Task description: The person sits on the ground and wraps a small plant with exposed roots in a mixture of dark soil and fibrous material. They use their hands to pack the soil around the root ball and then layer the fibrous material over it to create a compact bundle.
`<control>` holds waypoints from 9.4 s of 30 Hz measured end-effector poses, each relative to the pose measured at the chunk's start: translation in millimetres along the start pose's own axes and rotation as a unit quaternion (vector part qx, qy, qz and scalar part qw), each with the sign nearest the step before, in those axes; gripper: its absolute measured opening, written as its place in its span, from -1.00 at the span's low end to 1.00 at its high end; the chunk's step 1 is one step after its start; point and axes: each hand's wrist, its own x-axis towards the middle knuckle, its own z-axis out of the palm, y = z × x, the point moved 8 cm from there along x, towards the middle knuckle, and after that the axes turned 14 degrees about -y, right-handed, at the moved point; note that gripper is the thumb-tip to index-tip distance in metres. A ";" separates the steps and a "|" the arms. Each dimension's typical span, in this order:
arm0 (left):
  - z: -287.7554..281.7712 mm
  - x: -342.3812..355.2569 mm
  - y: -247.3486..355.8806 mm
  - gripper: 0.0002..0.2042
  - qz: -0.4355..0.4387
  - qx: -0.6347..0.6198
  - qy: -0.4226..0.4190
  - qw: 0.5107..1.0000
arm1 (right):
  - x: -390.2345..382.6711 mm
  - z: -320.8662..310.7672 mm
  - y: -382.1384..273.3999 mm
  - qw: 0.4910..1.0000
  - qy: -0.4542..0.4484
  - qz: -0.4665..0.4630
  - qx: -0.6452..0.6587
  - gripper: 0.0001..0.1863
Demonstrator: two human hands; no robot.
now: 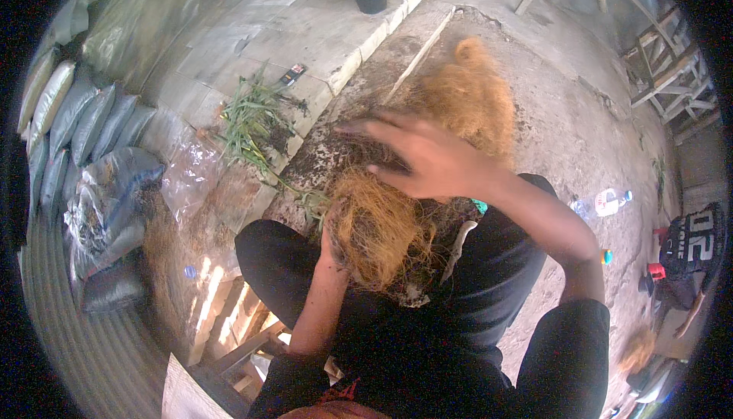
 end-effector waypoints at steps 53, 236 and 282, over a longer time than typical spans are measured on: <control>43.2 -12.8 65.9 0.01 0.045 0.060 -0.187 0.980 | -75.0 89.2 62.9 0.813 0.284 0.111 0.497 -0.04; 43.5 -15.4 43.4 -0.49 0.130 0.371 -0.022 0.919 | -12.7 11.7 -41.6 0.994 0.020 0.095 0.043 -0.73; 38.8 -35.7 40.1 -0.20 0.136 0.380 -0.125 0.906 | 23.1 18.8 26.0 0.976 -0.064 0.160 0.133 -0.35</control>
